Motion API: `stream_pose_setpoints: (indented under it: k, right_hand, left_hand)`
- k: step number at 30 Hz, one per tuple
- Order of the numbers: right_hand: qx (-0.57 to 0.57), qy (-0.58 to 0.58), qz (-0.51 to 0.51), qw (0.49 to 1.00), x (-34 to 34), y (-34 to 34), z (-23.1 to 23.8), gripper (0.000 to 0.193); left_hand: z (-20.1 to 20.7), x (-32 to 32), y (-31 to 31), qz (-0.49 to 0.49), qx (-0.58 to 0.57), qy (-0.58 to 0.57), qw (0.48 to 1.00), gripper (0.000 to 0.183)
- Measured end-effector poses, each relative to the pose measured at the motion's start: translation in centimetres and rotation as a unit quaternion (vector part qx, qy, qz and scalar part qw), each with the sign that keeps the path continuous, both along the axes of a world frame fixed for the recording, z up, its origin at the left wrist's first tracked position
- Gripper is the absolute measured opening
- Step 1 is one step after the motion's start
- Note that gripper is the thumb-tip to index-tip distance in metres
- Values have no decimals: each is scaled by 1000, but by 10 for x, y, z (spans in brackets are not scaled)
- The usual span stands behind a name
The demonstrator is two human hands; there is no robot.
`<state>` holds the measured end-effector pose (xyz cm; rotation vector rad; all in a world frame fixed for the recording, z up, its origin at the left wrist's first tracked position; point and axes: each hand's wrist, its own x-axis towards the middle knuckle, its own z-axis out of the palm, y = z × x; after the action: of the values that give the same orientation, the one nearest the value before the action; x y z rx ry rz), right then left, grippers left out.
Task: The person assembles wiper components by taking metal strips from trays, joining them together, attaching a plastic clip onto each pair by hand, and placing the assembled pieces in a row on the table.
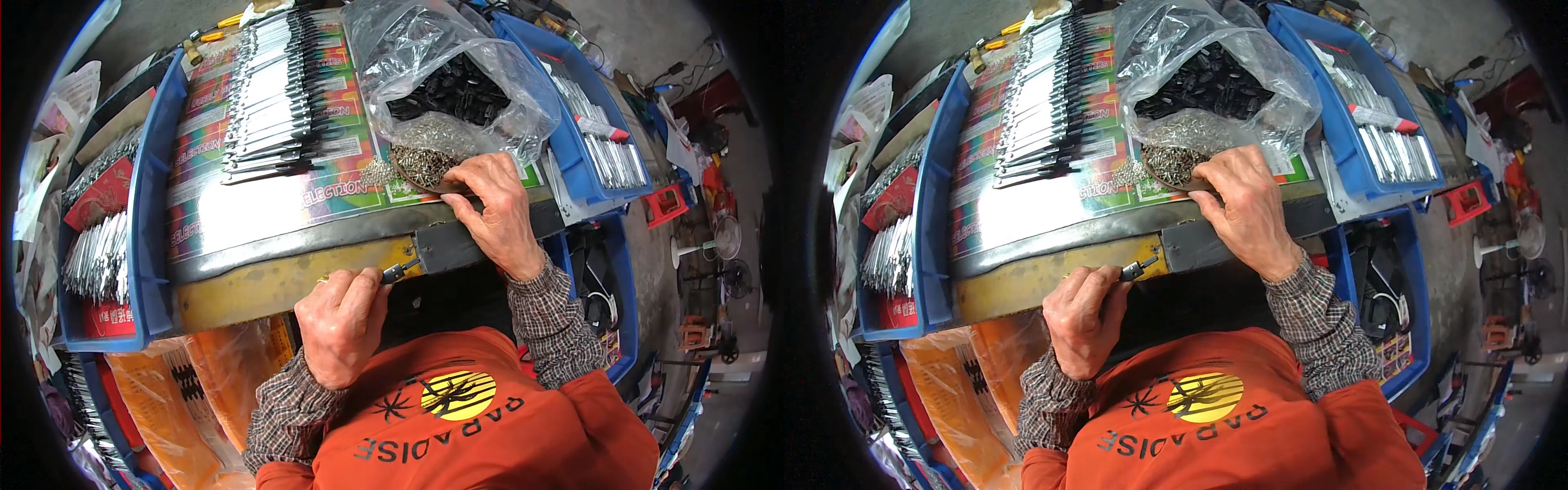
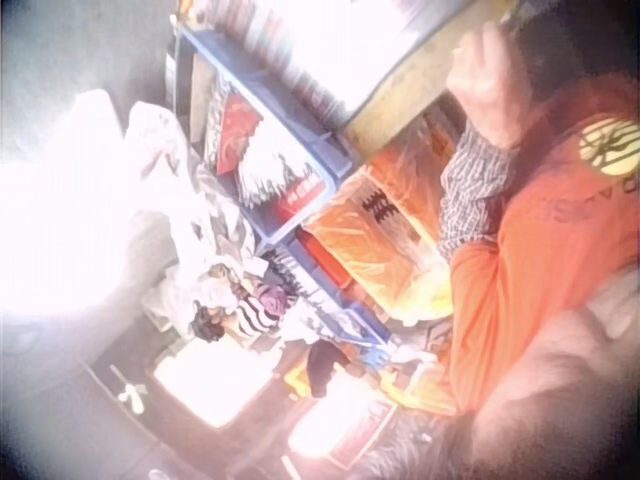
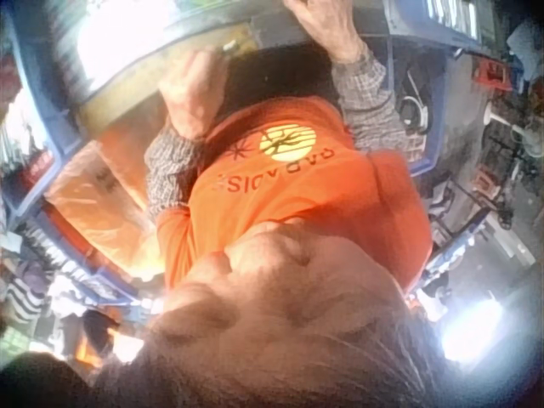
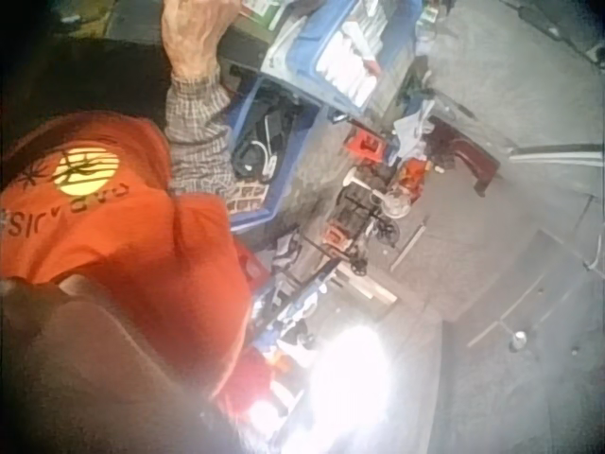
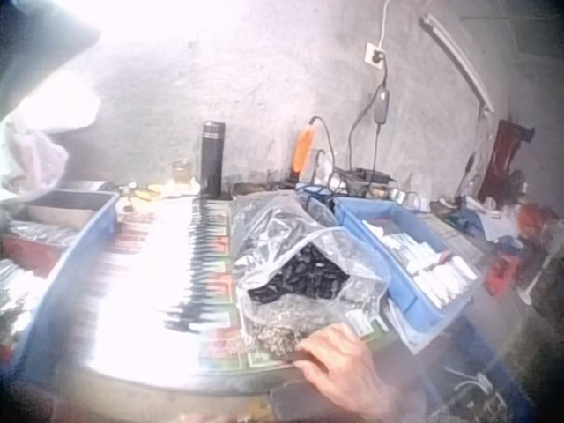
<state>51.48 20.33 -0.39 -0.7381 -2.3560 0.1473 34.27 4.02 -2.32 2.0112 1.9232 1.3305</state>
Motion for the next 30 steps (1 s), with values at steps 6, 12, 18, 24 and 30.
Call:
stream_pose_setpoints:
  k: [6,12,18,24,30]
  right_hand:
    - [11,-8,-20,1000,1,0,-7,20]
    - [-29,7,1,1000,2,2,-3,16]
    - [-90,22,19,996,4,6,-1,12]
    - [-136,15,41,990,7,11,5,10]
    - [-103,44,31,993,8,8,0,9]
  left_hand:
    - [-4,-1,1,-10,17,12,1000,25]
    - [-2,0,1,-6,1,-6,1000,21]
    - [-5,-1,1,-9,18,5,1000,24]
    - [-1,1,-1,-5,-2,-8,1000,20]
    - [-1,0,-1,-7,-2,-16,1000,20]
